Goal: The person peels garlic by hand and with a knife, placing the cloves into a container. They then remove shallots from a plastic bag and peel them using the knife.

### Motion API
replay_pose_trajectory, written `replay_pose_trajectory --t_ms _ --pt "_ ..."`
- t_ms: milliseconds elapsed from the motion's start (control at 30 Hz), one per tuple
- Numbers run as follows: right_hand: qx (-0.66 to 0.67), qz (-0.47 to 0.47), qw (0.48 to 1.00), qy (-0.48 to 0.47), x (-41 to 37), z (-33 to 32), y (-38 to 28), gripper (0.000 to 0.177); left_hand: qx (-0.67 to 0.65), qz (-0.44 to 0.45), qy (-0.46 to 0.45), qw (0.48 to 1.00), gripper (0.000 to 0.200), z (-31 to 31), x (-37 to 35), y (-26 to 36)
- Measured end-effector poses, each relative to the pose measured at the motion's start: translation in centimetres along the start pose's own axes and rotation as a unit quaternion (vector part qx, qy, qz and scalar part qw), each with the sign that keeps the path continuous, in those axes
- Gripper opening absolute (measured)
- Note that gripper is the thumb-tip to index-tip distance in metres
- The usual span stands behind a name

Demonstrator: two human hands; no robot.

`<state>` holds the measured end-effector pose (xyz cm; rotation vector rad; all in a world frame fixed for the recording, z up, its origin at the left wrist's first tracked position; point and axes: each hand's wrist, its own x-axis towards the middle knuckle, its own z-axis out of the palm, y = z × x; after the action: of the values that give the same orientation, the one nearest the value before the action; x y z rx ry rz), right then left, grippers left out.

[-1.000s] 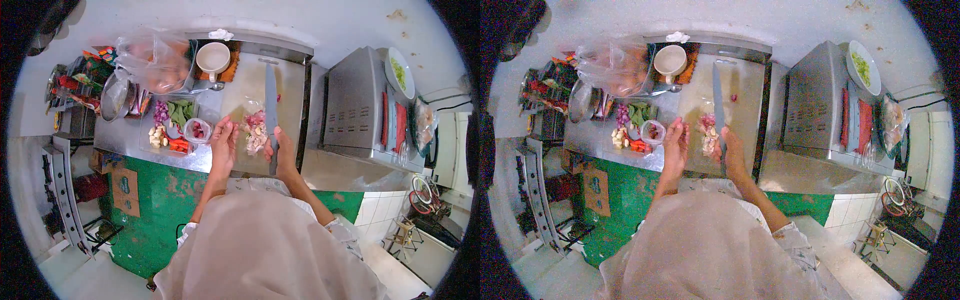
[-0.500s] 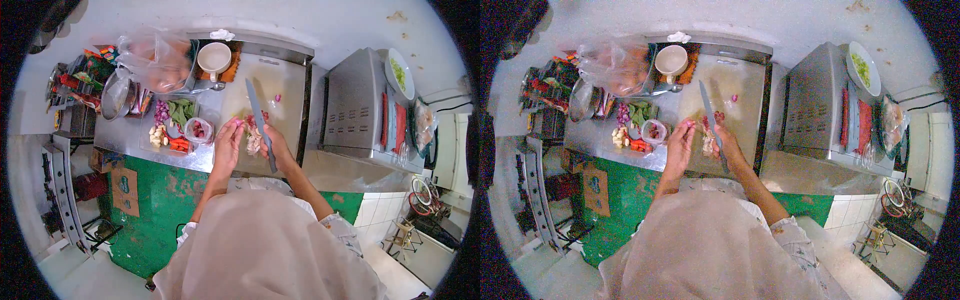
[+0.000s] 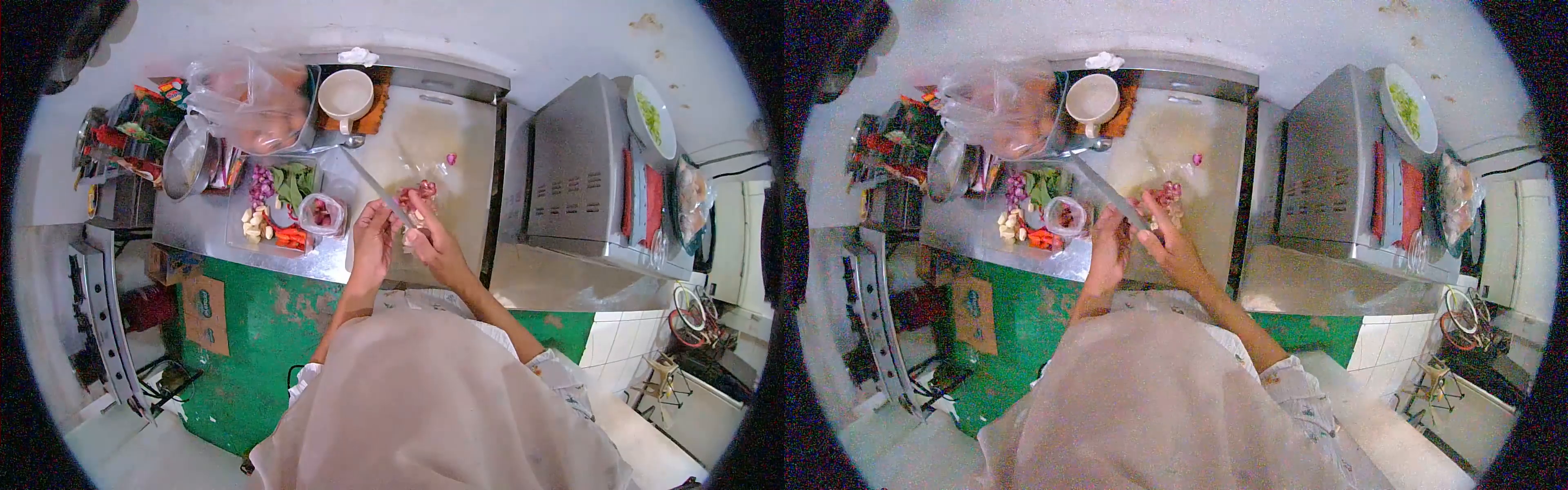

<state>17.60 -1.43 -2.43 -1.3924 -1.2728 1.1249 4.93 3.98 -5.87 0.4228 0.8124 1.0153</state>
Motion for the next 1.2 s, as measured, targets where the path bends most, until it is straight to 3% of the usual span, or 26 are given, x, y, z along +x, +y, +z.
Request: replay_pose_trajectory --t_ms 67,133,167,233,267,333,567,833,933,1067,1133,1167,1200 --pt "0.008 -0.029 1.000 0.005 0.0 0.0 -0.8 0.057 0.008 0.004 -0.008 1.000 0.017 0.0 0.0 0.0" --pt "0.039 0.075 0.996 -0.036 -0.1 -0.4 -1.4 0.057 0.029 0.001 0.006 1.000 0.018 0.8 -0.3 0.6" --pt "0.039 0.075 0.996 -0.037 0.1 -0.3 -0.7 0.057 0.030 0.001 0.006 1.000 0.018 1.0 -0.4 0.7" --pt "-0.116 -0.096 0.989 -0.001 0.6 -0.1 0.4 0.056 0.011 0.019 0.007 1.000 0.019 1.4 -0.6 0.8" --pt "-0.117 -0.095 0.989 0.000 0.3 -0.4 0.7 0.056 0.011 0.018 0.007 1.000 0.019 1.6 -0.7 0.9" --pt "-0.074 0.030 0.995 -0.052 0.1 -0.9 -1.4 0.053 -0.013 0.021 0.020 1.000 0.016 2.0 -1.0 1.4" --pt "-0.114 0.013 0.992 -0.052 0.0 -0.7 -1.8 0.049 0.003 0.026 0.041 0.999 0.014 1.3 -0.6 1.0" --pt "-0.229 -0.106 0.967 0.018 0.0 0.2 -1.5 0.050 -0.010 0.024 0.076 0.997 0.013 2.3 -0.9 1.5" --pt "-0.240 -0.094 0.966 0.020 -0.1 0.5 -1.2 0.049 -0.016 0.032 0.114 0.993 0.012 3.3 -1.2 1.7" --pt "-0.238 -0.101 0.965 0.047 -0.1 0.7 -1.1 0.048 -0.006 0.013 0.088 0.996 0.011 2.0 -0.9 1.1" --pt "-0.207 0.008 0.978 -0.007 -0.1 0.3 -1.8 0.048 -0.007 0.033 0.081 0.996 0.012 1.5 -0.7 0.8" --pt "-0.206 0.008 0.978 -0.007 0.1 0.5 -0.7 0.048 -0.006 0.033 0.081 0.996 0.012 1.3 -0.6 0.6" --pt "-0.182 -0.074 0.980 0.042 0.4 0.9 1.3 0.044 0.002 0.038 0.074 0.997 0.013 1.2 -0.6 0.5"
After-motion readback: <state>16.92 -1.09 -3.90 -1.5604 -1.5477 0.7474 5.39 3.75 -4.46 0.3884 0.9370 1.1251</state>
